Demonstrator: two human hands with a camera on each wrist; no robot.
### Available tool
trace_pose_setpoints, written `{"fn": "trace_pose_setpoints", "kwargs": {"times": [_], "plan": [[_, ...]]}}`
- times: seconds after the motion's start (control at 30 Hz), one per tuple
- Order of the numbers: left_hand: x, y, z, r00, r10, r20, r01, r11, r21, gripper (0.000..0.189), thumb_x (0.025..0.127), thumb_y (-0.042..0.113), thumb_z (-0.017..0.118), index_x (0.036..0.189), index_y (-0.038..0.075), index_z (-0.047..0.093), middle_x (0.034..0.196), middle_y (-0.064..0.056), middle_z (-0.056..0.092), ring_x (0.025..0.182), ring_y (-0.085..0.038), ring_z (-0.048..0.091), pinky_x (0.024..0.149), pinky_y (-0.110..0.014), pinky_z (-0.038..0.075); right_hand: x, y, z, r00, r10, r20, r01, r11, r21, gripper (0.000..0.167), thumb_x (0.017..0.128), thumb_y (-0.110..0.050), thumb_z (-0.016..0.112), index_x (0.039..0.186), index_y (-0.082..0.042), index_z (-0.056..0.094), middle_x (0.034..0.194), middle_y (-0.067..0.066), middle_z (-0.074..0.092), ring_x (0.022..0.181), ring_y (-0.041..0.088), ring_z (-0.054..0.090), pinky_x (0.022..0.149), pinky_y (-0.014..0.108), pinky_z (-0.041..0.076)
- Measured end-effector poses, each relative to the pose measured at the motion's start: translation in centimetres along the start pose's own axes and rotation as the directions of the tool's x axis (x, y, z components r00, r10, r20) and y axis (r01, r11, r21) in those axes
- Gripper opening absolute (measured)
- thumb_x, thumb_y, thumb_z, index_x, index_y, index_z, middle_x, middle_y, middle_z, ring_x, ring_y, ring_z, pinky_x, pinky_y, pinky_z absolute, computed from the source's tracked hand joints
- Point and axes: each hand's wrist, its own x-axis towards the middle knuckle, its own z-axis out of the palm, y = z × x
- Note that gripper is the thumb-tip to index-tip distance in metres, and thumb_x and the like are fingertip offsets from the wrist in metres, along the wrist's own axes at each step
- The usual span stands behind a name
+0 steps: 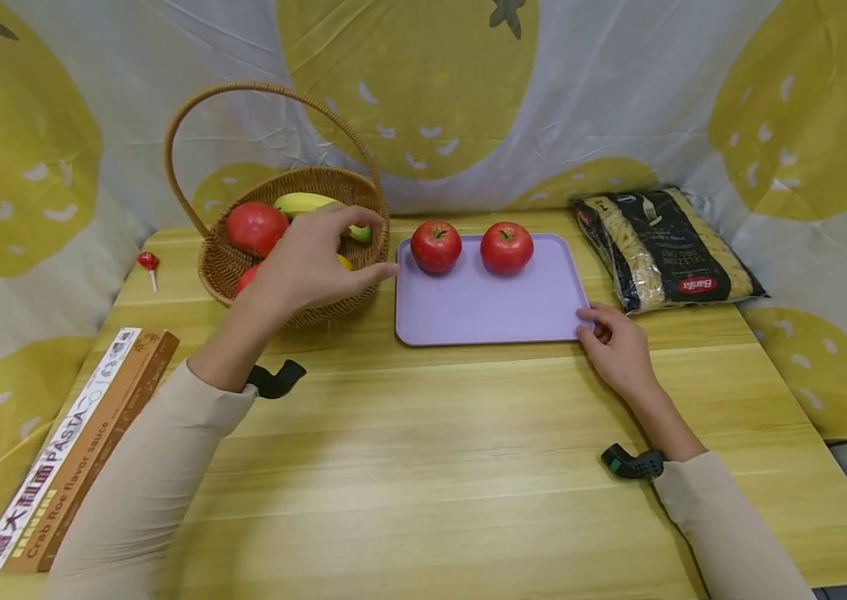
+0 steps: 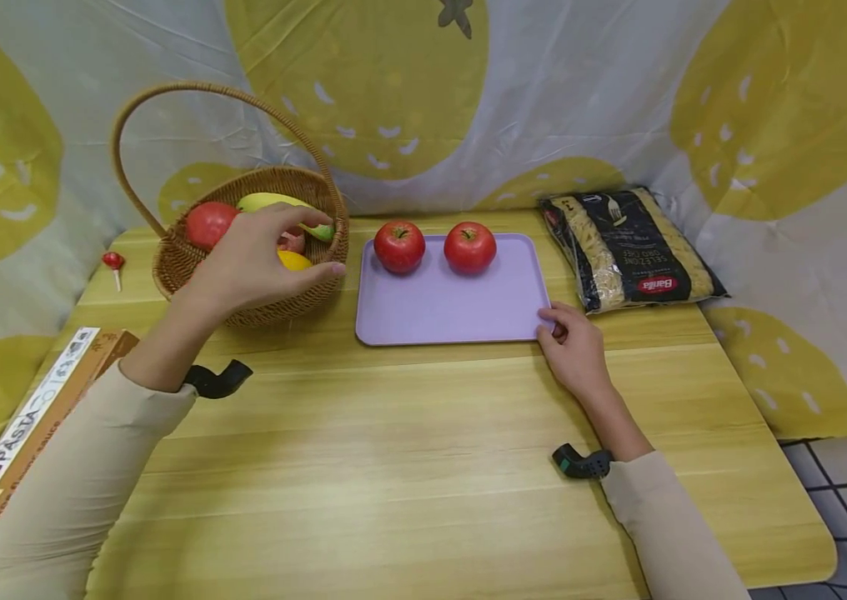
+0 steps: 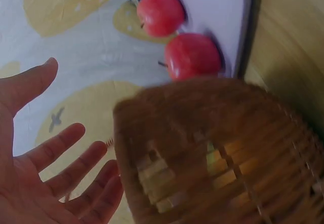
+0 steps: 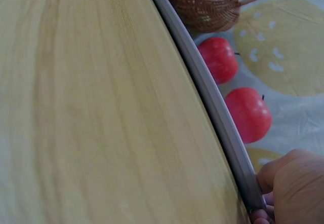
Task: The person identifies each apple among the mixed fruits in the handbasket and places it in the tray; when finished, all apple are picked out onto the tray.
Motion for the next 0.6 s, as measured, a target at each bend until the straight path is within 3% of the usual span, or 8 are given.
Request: {"fn": "trace_pose_setpoints", "kwargs": {"times": [0.2, 0.4, 0.6], "plan": [[-1.2, -3.0, -2.1, 0.991, -0.128, -0.026, 0.128, 0.992, 0.018, 0.085, 0.081, 0.068, 0.076, 0.147, 0.018, 0.055, 0.154, -0.012, 0.049, 0.144, -0.042, 0.040, 0.109, -0.066, 0.040, 0.0, 0.0, 0.0, 1.000, -0.004, -0.005, 0.004, 1.000, 0.006, 0.029, 0.096, -0.008, 0.066, 0.122, 0.003, 0.073, 0.137, 0.025, 0.063, 0.083, 0.020, 0.052, 0.067, 0.011, 0.035], [-1.4, -6.8, -3.3, 0.970, -0.243, -0.023, 0.243, 0.969, 0.033, 0.090, 0.084, 0.067, 0.072, 0.155, 0.018, 0.045, 0.167, -0.017, 0.029, 0.152, -0.050, 0.023, 0.112, -0.076, 0.030, -0.1, -0.2, 0.1, 1.000, 0.000, 0.003, 0.000, 1.000, 0.017, 0.030, 0.097, -0.009, 0.066, 0.123, 0.003, 0.072, 0.137, 0.024, 0.063, 0.083, 0.019, 0.051, 0.068, 0.012, 0.036], [-1.3, -9.6, -3.9, 0.946, -0.325, -0.010, 0.325, 0.944, 0.054, 0.093, 0.085, 0.066, 0.070, 0.158, 0.016, 0.039, 0.168, -0.022, 0.025, 0.152, -0.054, 0.020, 0.108, -0.079, 0.033, -0.1, -0.2, -0.1, 1.000, 0.011, 0.003, -0.011, 1.000, 0.012, 0.030, 0.097, -0.009, 0.065, 0.124, 0.003, 0.072, 0.138, 0.024, 0.062, 0.085, 0.021, 0.052, 0.068, 0.011, 0.035]]}}
